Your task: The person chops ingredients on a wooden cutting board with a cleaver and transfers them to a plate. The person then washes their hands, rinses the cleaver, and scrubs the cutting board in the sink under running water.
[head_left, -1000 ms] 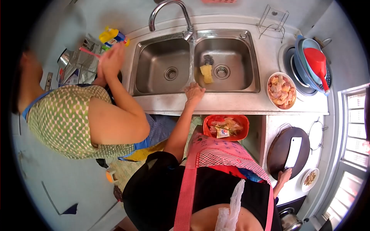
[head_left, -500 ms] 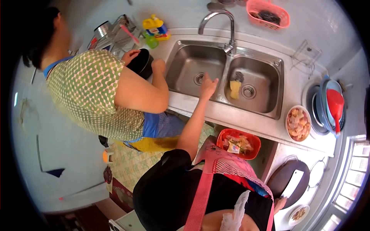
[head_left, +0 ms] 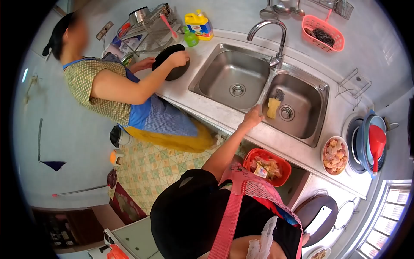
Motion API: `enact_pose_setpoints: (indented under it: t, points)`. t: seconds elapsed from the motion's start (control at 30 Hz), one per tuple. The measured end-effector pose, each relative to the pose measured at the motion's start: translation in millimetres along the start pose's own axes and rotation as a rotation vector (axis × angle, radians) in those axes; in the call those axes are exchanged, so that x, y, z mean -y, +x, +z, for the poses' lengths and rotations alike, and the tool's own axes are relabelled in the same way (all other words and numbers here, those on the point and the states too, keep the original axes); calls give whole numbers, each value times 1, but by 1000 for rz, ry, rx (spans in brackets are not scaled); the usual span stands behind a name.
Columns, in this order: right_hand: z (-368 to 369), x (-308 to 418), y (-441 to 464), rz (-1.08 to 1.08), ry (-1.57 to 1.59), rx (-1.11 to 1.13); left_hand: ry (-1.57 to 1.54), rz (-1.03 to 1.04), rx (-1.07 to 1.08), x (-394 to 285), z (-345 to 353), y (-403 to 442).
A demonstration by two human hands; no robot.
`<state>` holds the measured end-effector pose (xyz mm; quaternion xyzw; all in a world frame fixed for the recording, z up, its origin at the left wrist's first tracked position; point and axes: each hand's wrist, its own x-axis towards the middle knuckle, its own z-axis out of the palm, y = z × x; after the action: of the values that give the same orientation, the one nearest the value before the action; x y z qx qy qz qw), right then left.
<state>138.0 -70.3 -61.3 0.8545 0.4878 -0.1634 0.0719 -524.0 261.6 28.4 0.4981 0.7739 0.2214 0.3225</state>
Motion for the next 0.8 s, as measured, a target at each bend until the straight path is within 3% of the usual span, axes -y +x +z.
enact_pose_setpoints:
  t: [0.03, 0.07, 0.1, 0.17, 0.2, 0.3, 0.4, 0.43, 0.5, 0.53, 0.6, 0.7, 0.8]
  points:
    - [1, 0, 1, 45, 35, 82, -73, 0, -105, 8, -5, 5]
    - [17, -5, 3, -70, -37, -155, -146, 2, -213, 17, -14, 13]
    - [17, -5, 5, -61, -31, -154, -220, -50, -287, 32, -31, 32]
    - [19, 0, 9, -33, -11, -138, -215, -112, -325, 30, -115, 38]
    - [16, 6, 8, -23, 2, -140, -333, -153, -595, 52, -137, 57]
    - [12, 18, 10, -3, 25, -139, -416, -146, -691, 67, -219, 41]
    - [11, 26, 12, 7, 54, -150, -291, 0, -720, 92, -217, 29]
    - [9, 28, 13, 11, 62, -154, -146, -70, -541, 94, -213, 22]
    - [10, 35, 13, 28, 82, -171, -215, 15, -549, 92, -168, 1]
    - [8, 38, 14, 34, 97, -180, -372, 101, -517, 122, -134, 11]
    - [4, 45, 11, 45, 127, -197, -627, 47, -190, 123, -95, -8]
    - [0, 53, 4, 80, 190, -228, -605, 52, -254, 110, -44, -34]
    - [-8, 65, -10, 129, 305, -283, -675, 48, -160, 103, -27, -38]
